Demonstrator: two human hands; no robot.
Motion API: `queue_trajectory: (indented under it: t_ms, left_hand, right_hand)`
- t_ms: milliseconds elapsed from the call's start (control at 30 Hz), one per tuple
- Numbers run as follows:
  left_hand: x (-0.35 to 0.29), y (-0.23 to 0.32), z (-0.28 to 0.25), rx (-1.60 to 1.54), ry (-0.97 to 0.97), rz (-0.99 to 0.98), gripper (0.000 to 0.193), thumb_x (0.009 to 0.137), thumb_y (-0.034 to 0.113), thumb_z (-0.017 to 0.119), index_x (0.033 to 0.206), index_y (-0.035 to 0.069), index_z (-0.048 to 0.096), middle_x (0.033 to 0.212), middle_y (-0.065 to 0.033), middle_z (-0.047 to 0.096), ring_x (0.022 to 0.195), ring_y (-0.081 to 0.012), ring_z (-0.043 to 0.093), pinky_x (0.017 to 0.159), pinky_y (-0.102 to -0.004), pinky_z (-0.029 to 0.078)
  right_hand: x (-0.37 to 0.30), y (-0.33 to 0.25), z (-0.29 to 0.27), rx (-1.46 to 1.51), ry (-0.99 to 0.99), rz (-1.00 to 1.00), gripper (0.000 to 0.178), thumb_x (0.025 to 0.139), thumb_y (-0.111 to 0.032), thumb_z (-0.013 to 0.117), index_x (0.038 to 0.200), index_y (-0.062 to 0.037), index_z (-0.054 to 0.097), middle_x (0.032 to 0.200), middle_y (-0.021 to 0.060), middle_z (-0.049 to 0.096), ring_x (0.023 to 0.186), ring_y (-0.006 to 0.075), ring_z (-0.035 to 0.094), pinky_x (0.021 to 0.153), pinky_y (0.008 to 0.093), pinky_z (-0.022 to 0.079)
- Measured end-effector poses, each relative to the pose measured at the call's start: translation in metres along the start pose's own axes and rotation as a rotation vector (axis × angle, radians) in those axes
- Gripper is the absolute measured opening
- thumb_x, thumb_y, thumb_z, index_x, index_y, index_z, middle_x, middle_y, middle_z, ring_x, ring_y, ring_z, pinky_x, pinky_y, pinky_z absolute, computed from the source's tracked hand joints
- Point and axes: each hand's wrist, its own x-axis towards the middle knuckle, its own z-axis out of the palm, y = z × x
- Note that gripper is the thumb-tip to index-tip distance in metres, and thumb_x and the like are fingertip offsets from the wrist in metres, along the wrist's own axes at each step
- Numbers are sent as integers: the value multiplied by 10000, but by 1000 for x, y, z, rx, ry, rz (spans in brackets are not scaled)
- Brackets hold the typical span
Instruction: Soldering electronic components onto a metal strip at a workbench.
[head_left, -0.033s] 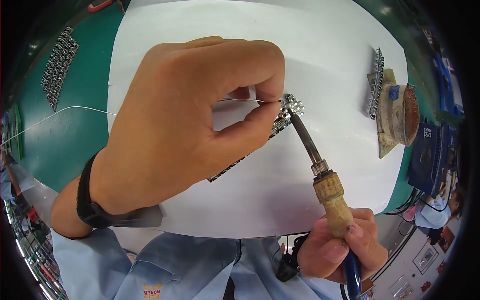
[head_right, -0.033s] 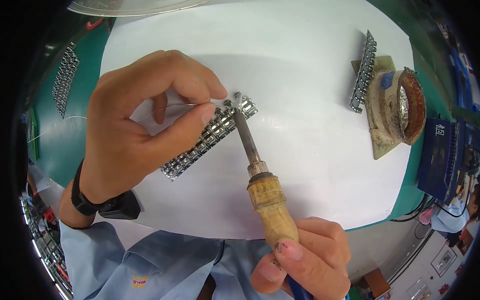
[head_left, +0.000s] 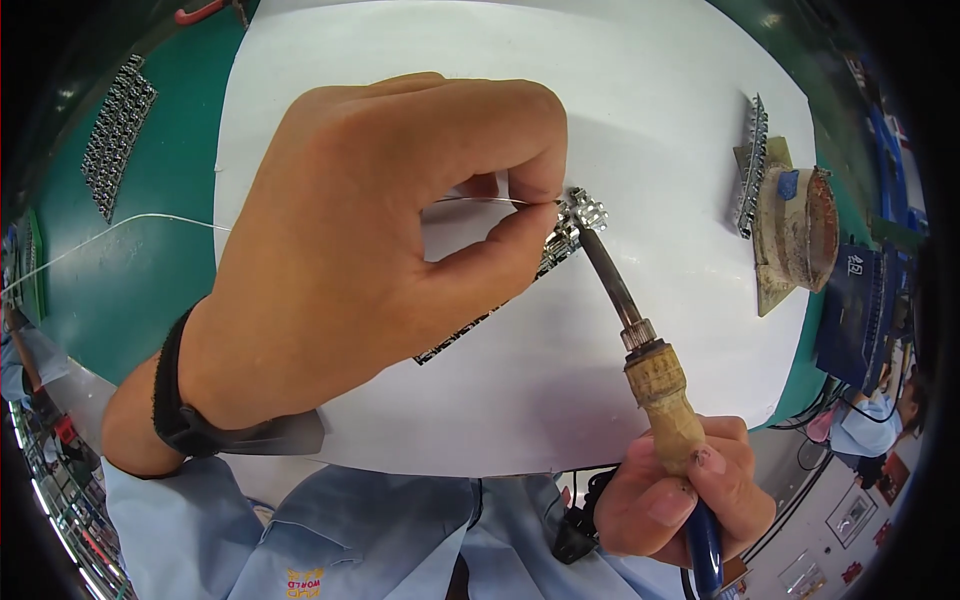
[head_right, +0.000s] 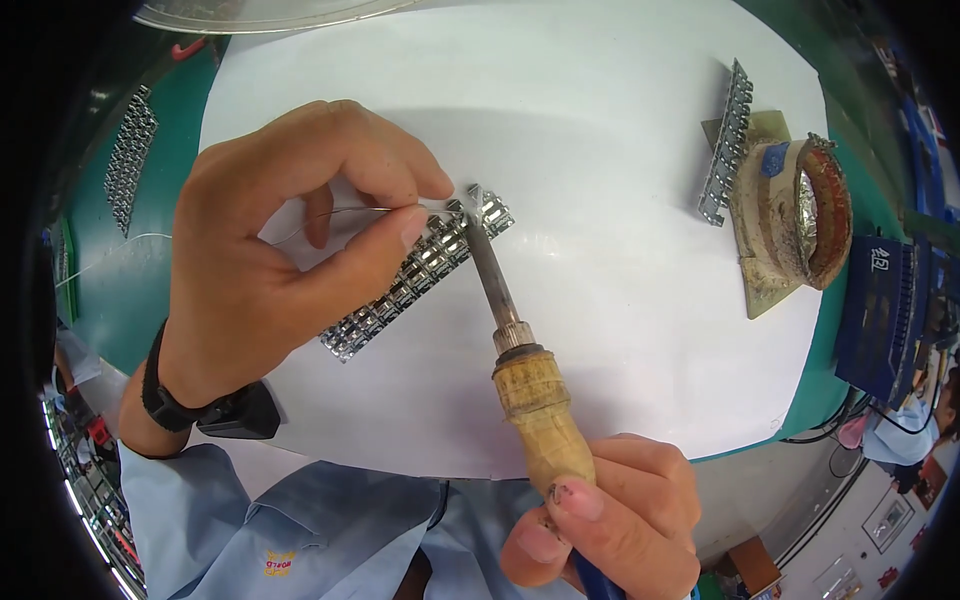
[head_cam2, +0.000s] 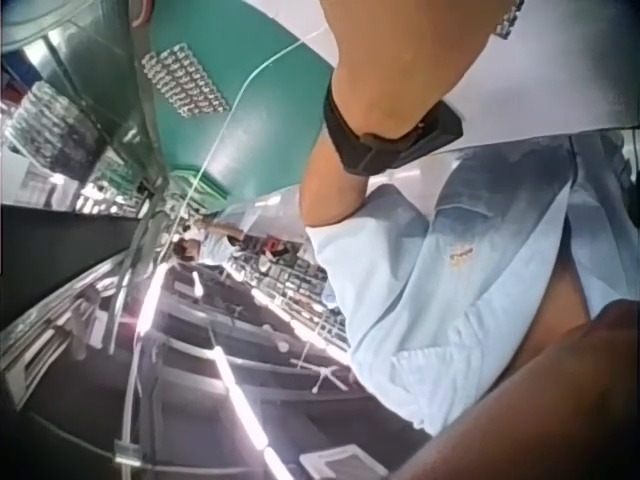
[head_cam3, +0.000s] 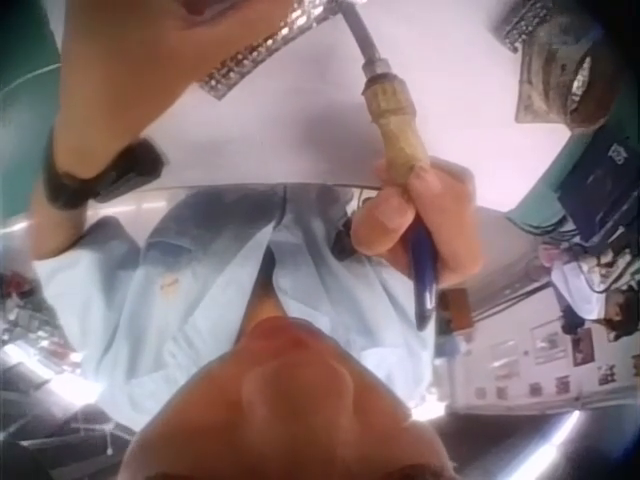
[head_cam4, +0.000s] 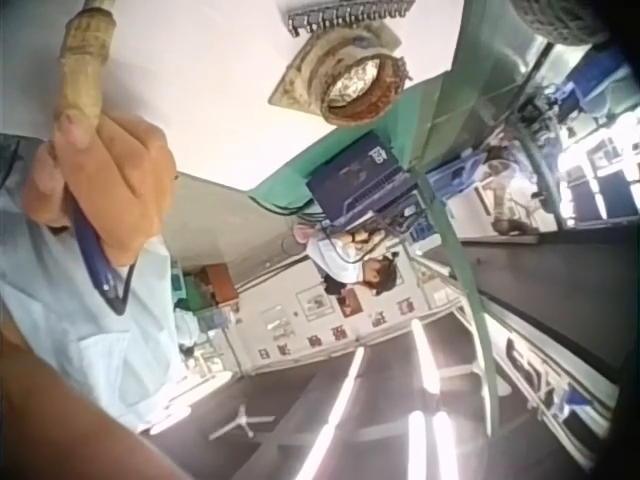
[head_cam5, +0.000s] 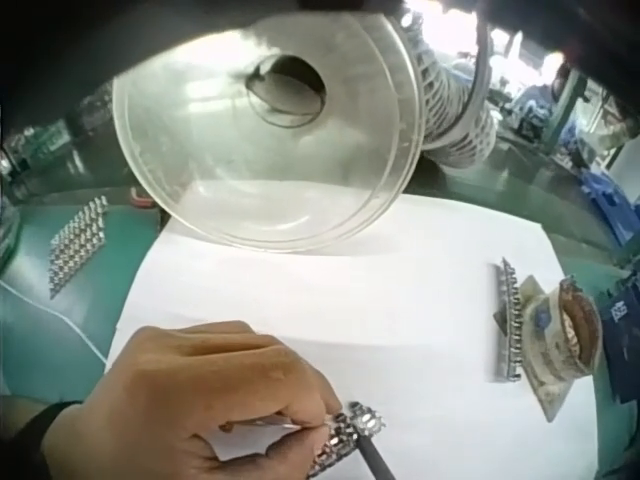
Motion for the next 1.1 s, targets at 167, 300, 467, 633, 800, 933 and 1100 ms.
queue_trajectory:
  t_ms: [167,300,467,633,800,933,1100]
  left_hand:
    - [0,0,0,5,-1,-7,121,802,-46,706,841,58,658,913,-41,759,711,-59,651,519,-196,372]
    - [1,0,2,12,7,1,128,801,-57,708,836,57,662,906,-40,759,713,-58,653,517,-197,380]
    - [2,1,2,30,-4,12,131,801,-61,710,826,60,665,893,-41,757,714,-63,657,515,-203,394]
    - [1,-1,1,44,0,17,125,798,-53,714,826,59,665,890,-44,759,716,-70,660,510,-203,394]
    - [0,2,-1,36,-10,-4,116,798,-44,715,827,56,665,902,-48,762,717,-76,658,502,-201,395]
    - [-1,2,0,28,-1,1,113,797,-46,708,824,54,662,909,-52,763,715,-77,657,501,-200,402]
    - [1,1,3,35,3,5,118,794,-55,699,821,52,659,911,-56,762,710,-76,654,502,-200,413]
  right_hand:
    - [-4,4,-10,-14,-53,13,306,1018,-226,596,1202,0,504,740,108,624,642,159,588,663,289,450]
    - [-4,5,-12,-22,-86,14,312,1017,-228,595,1205,2,500,734,113,628,638,158,586,662,293,451]
    - [-6,5,-9,-2,-51,14,307,1013,-223,600,1198,4,503,734,120,630,635,158,586,651,296,448]
    - [-6,6,1,8,-2,-13,316,1010,-238,609,1183,5,508,716,121,614,604,154,550,636,291,438]
    - [-5,4,8,50,153,-60,293,1000,-226,602,1145,13,514,678,111,564,570,162,486,596,293,395]
    - [-4,5,6,61,168,-74,267,992,-198,585,1125,20,509,670,106,541,562,170,464,575,298,367]
    - [-1,8,6,66,146,-36,253,983,-177,573,1120,23,502,688,108,552,571,166,484,583,297,373]
